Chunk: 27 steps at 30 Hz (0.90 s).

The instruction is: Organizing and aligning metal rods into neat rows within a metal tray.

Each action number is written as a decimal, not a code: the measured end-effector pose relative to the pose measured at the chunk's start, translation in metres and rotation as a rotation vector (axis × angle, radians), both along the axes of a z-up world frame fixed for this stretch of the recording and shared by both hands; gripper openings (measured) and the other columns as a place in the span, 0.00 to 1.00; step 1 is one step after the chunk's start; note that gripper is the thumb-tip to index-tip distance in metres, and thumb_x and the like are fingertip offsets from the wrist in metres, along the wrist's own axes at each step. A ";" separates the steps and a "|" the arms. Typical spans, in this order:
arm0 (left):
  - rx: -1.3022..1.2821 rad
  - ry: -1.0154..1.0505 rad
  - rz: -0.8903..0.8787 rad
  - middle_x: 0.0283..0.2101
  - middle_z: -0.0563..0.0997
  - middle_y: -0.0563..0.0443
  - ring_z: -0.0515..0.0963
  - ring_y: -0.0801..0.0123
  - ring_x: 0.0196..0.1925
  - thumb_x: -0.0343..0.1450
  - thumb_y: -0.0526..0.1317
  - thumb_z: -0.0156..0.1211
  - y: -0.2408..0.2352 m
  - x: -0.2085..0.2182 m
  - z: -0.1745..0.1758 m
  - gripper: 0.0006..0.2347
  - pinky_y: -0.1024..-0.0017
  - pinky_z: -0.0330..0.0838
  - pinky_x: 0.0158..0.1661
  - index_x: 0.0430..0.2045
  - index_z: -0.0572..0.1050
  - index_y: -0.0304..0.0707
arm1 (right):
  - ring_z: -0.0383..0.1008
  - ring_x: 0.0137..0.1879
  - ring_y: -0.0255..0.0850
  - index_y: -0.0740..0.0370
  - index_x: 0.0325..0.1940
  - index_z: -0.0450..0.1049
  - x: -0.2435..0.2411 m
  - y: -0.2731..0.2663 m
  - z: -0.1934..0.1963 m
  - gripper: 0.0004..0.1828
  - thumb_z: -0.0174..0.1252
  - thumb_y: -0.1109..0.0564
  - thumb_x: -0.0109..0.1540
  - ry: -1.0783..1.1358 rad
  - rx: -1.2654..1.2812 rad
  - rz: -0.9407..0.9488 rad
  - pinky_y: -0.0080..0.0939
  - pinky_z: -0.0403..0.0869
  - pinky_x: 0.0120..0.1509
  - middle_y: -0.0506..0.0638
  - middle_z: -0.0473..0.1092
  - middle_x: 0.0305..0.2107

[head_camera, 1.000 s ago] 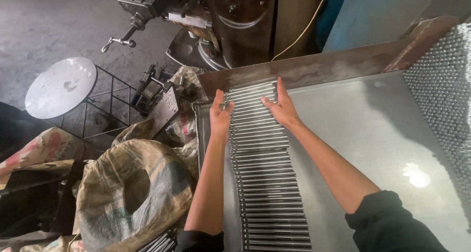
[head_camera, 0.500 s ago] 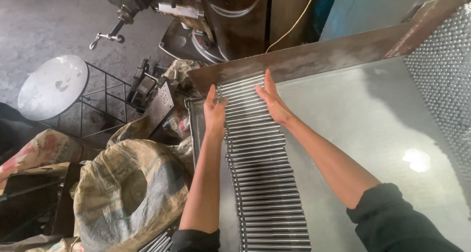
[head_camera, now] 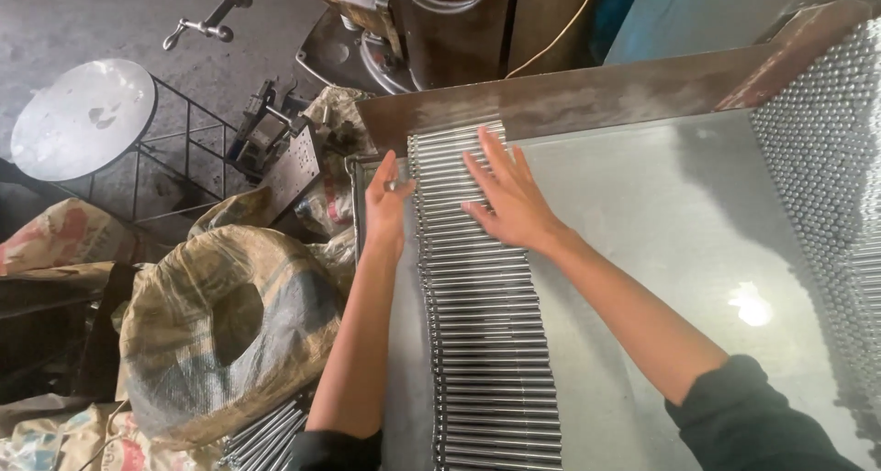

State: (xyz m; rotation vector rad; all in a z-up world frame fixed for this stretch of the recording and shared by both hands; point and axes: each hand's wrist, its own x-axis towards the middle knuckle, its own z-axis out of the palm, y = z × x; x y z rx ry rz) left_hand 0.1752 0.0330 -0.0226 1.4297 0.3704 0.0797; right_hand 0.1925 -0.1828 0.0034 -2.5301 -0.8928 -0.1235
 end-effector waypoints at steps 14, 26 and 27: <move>0.198 -0.040 -0.077 0.75 0.57 0.43 0.56 0.55 0.76 0.72 0.29 0.57 -0.022 -0.041 -0.026 0.32 0.59 0.55 0.71 0.73 0.55 0.43 | 0.31 0.82 0.59 0.51 0.84 0.35 -0.035 -0.020 -0.047 0.44 0.54 0.55 0.72 0.405 0.521 -0.195 0.60 0.39 0.84 0.60 0.27 0.78; 0.045 -0.218 -0.048 0.74 0.56 0.32 0.51 0.43 0.76 0.72 0.27 0.56 -0.033 -0.080 -0.016 0.29 0.53 0.52 0.71 0.71 0.57 0.31 | 0.27 0.82 0.58 0.53 0.82 0.38 -0.077 -0.028 -0.038 0.39 0.48 0.45 0.73 0.368 0.526 -0.164 0.58 0.48 0.83 0.57 0.28 0.79; 0.112 -0.228 -0.054 0.74 0.55 0.31 0.50 0.45 0.76 0.71 0.26 0.55 -0.030 -0.091 -0.012 0.29 0.53 0.51 0.72 0.71 0.57 0.31 | 0.24 0.83 0.56 0.48 0.83 0.29 -0.082 -0.020 -0.042 0.41 0.43 0.42 0.74 0.565 0.801 -0.192 0.58 0.52 0.83 0.54 0.23 0.79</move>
